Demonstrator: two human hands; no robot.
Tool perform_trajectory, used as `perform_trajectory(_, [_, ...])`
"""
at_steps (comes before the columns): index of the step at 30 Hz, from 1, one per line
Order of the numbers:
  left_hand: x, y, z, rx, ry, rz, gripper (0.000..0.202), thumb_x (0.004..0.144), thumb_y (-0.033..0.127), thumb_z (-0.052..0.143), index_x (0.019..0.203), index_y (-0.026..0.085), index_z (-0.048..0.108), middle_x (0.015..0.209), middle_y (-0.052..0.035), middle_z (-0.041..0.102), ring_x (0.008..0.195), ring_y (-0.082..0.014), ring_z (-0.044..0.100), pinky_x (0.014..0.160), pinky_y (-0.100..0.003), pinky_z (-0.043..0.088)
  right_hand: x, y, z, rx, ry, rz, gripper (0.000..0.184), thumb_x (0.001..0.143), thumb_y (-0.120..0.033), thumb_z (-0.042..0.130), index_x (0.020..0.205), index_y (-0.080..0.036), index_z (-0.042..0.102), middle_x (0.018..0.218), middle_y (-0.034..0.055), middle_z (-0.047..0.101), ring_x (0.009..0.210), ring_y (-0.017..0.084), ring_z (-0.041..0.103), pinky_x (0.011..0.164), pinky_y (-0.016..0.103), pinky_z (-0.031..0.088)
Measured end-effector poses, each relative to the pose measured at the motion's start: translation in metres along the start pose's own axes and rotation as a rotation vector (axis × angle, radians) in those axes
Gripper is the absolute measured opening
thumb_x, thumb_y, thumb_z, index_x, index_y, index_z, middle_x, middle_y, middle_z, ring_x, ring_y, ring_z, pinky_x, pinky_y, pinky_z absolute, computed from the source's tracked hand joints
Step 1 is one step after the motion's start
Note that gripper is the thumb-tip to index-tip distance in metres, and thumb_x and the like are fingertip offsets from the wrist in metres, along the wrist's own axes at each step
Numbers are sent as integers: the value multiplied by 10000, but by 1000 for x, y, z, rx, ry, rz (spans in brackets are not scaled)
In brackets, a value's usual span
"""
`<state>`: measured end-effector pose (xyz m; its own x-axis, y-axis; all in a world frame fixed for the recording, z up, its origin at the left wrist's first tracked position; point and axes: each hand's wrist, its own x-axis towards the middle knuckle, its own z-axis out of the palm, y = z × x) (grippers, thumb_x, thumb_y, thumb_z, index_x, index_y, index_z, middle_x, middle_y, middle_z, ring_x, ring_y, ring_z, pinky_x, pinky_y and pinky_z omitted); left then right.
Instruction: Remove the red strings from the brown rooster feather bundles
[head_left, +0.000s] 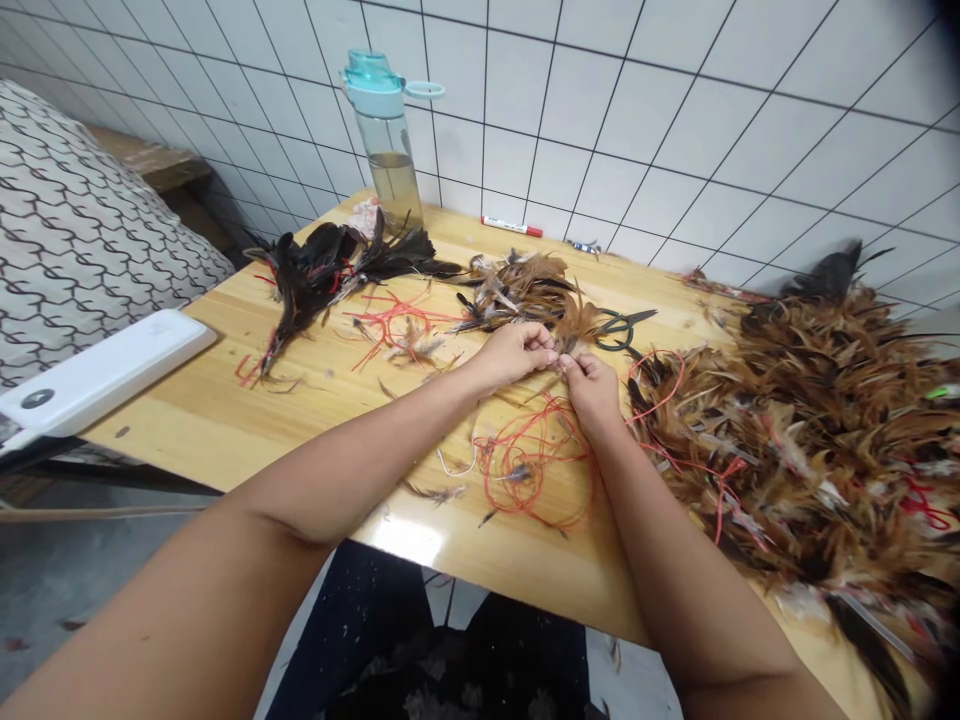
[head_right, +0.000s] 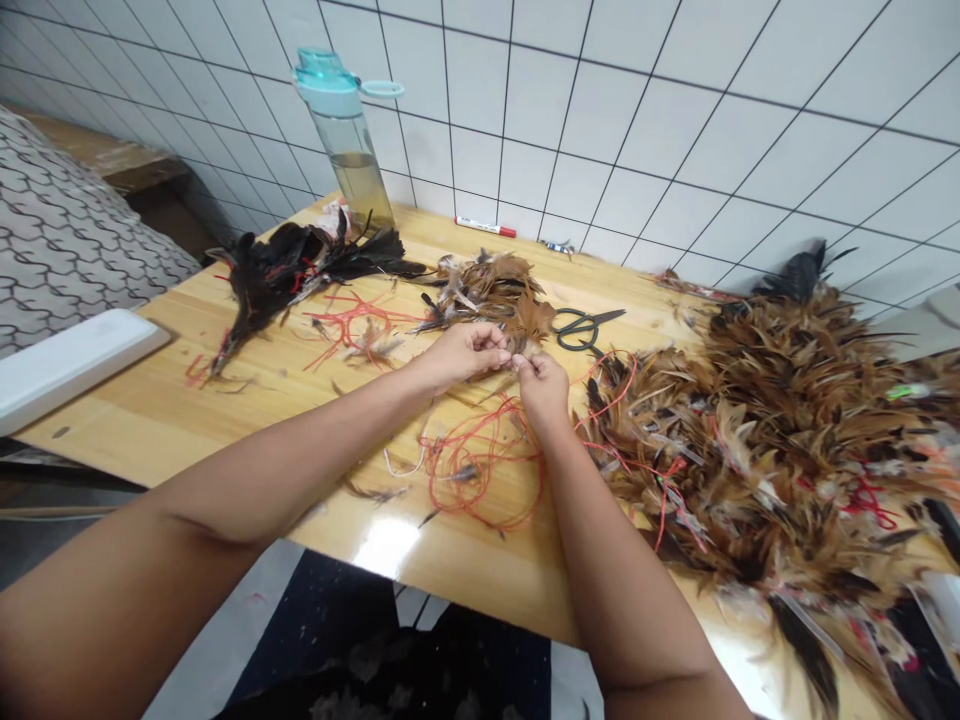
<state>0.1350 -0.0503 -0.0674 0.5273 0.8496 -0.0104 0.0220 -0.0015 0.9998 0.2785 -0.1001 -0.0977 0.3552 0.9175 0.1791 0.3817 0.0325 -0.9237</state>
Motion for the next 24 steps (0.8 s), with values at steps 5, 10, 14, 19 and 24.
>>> perform_trajectory(5, [4,-2,-2,11,28,14,123,735,106,631,748,153,518,580,32,587,547,-81,547,569,-196,396,0,3,0,-32,-9,-5,294,721,-410,582,535,-213,467,549,-35,415,568,121,368,566,278,310])
perform_trajectory(10, [3,0,-4,85,53,53,121,719,153,662,727,149,541,594,36,588,584,-84,553,585,-191,392,0,4,1,-17,-1,-10,279,706,-418,597,547,-210,499,565,-26,447,595,130,395,579,277,333])
perform_trajectory(14, [1,4,-3,74,105,62,155,675,225,711,686,131,588,621,40,560,589,-71,482,598,-200,372,0,4,1,20,3,-7,278,696,-441,601,567,-207,524,585,-17,502,606,135,429,603,282,366])
perform_trajectory(19, [1,5,-1,20,101,52,157,662,236,702,658,127,589,619,31,552,602,-78,470,604,-209,364,1,4,2,93,-40,12,265,665,-447,626,579,-204,565,588,-4,548,618,145,467,628,296,409])
perform_trajectory(24, [3,2,-1,57,58,80,147,686,234,685,665,128,586,634,28,557,612,-81,470,618,-213,363,-1,1,3,191,-81,11,230,670,-427,637,667,-197,624,680,15,628,687,165,540,695,314,454])
